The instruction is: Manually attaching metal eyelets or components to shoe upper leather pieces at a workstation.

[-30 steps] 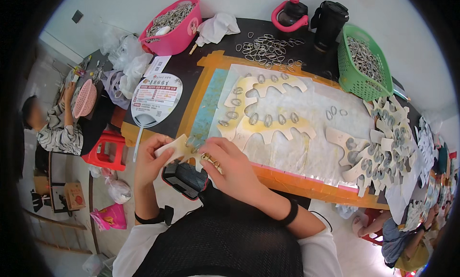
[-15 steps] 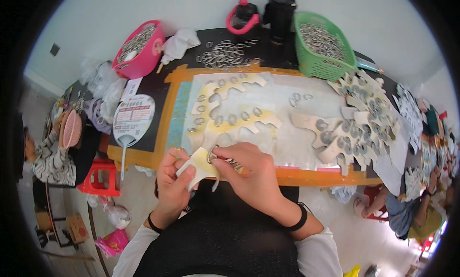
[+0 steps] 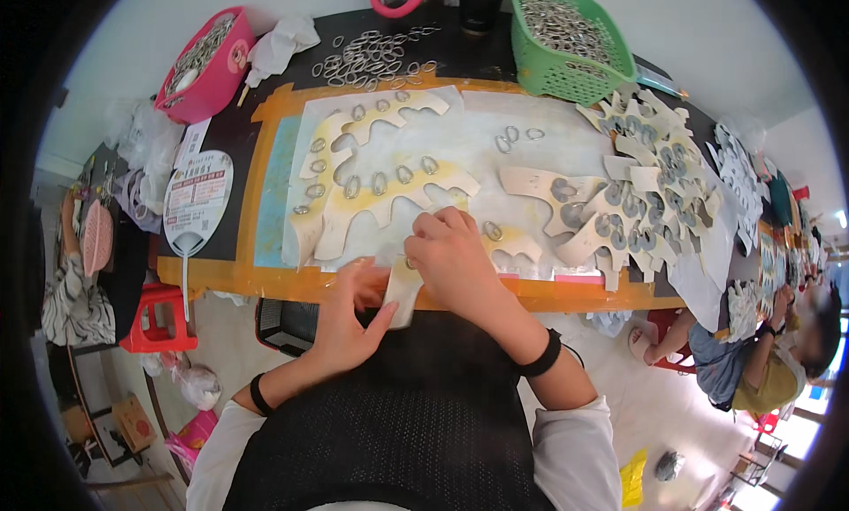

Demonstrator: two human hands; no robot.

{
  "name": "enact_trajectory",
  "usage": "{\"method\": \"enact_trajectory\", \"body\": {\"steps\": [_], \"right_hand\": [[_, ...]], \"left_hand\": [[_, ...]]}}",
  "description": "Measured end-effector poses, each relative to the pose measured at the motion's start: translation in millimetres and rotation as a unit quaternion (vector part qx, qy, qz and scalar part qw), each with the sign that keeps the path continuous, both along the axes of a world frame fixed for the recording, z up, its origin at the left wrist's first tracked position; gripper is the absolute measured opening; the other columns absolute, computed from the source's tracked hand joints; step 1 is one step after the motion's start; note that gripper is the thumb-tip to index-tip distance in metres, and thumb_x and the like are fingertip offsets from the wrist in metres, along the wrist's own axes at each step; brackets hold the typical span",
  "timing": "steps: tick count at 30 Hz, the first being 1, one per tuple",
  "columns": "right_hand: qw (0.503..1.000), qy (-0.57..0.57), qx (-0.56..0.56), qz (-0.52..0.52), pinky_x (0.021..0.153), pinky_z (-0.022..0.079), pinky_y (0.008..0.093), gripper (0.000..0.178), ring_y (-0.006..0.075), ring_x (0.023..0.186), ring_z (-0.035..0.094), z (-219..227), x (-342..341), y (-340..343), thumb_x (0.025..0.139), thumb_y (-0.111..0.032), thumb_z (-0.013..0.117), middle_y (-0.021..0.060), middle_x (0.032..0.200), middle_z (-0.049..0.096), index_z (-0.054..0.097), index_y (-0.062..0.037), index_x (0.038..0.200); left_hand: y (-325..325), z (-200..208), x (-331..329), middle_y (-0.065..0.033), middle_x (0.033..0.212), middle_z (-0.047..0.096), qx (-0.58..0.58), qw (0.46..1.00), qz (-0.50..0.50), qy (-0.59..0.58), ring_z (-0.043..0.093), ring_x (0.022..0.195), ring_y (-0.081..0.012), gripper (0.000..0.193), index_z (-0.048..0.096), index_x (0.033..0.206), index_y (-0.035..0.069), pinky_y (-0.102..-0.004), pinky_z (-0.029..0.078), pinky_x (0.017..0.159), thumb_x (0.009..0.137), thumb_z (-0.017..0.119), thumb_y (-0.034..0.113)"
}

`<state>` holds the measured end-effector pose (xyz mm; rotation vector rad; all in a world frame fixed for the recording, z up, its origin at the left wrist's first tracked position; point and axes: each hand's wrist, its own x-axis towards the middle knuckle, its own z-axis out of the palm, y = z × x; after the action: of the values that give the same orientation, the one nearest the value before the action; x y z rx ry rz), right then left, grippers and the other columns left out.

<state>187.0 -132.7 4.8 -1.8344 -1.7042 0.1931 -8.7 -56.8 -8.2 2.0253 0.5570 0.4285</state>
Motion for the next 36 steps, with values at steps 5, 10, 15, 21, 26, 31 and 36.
{"method": "enact_trajectory", "body": {"steps": [5, 10, 15, 21, 26, 31, 36], "right_hand": [[0.999, 0.004, -0.031, 0.006, 0.08, 0.038, 0.039, 0.007, 0.0237, 0.086, 0.051, -1.3, -2.3, -2.7, 0.074, -0.007, 0.068, 0.0007, 0.082, 0.057, 0.064, -0.0107, 0.079], [0.999, -0.01, -0.001, 0.037, 0.08, 0.038, 0.0383, 0.009, 0.0245, 0.083, 0.052, -8.8, 1.9, -6.8, 0.074, -0.007, 0.068, 0.002, 0.08, 0.057, 0.064, -0.0092, 0.082], [0.995, -0.084, 0.027, 0.046, 0.08, 0.04, 0.0396, 0.013, 0.0224, 0.081, 0.053, -6.4, -3.5, -14.8, 0.071, -0.004, 0.063, 0.0036, 0.081, 0.056, 0.062, -0.0069, 0.084], [0.995, -0.046, 0.077, 0.033, 0.08, 0.041, 0.0393, 0.021, 0.0227, 0.08, 0.055, -7.7, -7.0, -28.6, 0.069, -0.003, 0.064, 0.0037, 0.083, 0.057, 0.064, -0.0061, 0.089], [0.999, -0.027, 0.043, 0.016, 0.078, 0.042, 0.0369, 0.024, 0.0214, 0.081, 0.055, -0.3, -1.1, -27.4, 0.068, -0.002, 0.066, 0.0024, 0.085, 0.059, 0.065, -0.0075, 0.091], [0.994, -0.038, 0.055, 0.084, 0.074, 0.041, 0.0334, 0.023, 0.0204, 0.083, 0.055, -2.2, 7.3, -14.5, 0.068, -0.005, 0.068, 0.0012, 0.085, 0.059, 0.066, -0.0082, 0.09], [0.995, -0.024, 0.021, 0.099, 0.072, 0.043, 0.0332, 0.024, 0.0218, 0.079, 0.056, 1.7, 13.2, -11.7, 0.066, -0.004, 0.072, 0.0026, 0.085, 0.061, 0.067, -0.0067, 0.089]], "left_hand": [[25.8, -5.7, 26.9, -0.0136, 0.116, 0.06, 0.206, 0.976, -0.001, -0.071, 0.054, 0.109, -0.0317, 0.054, 0.051, 0.123, 0.002, -0.0431, 0.038, 0.095, 0.076, 0.075, 0.012], [35.0, -10.4, 42.6, -0.0058, 0.111, 0.063, 0.16, 0.984, -0.041, -0.068, 0.052, 0.116, -0.0279, 0.048, 0.055, 0.116, 0.007, -0.0518, 0.025, 0.106, 0.073, 0.075, 0.009], [36.1, -7.8, 43.6, -0.0012, 0.104, 0.066, 0.222, 0.973, -0.068, -0.019, 0.051, 0.117, -0.0272, 0.038, 0.061, 0.11, 0.012, -0.0599, 0.015, 0.11, 0.074, 0.074, 0.01], [32.2, -13.9, 40.8, 0.0016, 0.103, 0.067, 0.265, 0.961, -0.067, -0.049, 0.051, 0.117, -0.0262, 0.014, 0.07, 0.088, 0.014, -0.0635, 0.01, 0.112, 0.075, 0.073, 0.011], [28.7, -8.6, 38.6, 0.0035, 0.109, 0.063, 0.301, 0.95, -0.047, -0.064, 0.052, 0.114, -0.0238, 0.007, 0.067, 0.079, 0.013, -0.068, 0.015, 0.109, 0.074, 0.069, 0.008], [29.2, -17.9, 35.7, 0.0028, 0.11, 0.06, 0.364, 0.924, -0.066, -0.097, 0.053, 0.112, -0.022, 0.009, 0.066, 0.079, 0.013, -0.0662, 0.02, 0.109, 0.072, 0.07, 0.009], [28.2, -16.7, 34.6, 0.002, 0.109, 0.06, 0.367, 0.922, -0.066, -0.103, 0.055, 0.109, -0.0215, 0.009, 0.066, 0.079, 0.012, -0.0642, 0.023, 0.109, 0.072, 0.07, 0.008]]}}
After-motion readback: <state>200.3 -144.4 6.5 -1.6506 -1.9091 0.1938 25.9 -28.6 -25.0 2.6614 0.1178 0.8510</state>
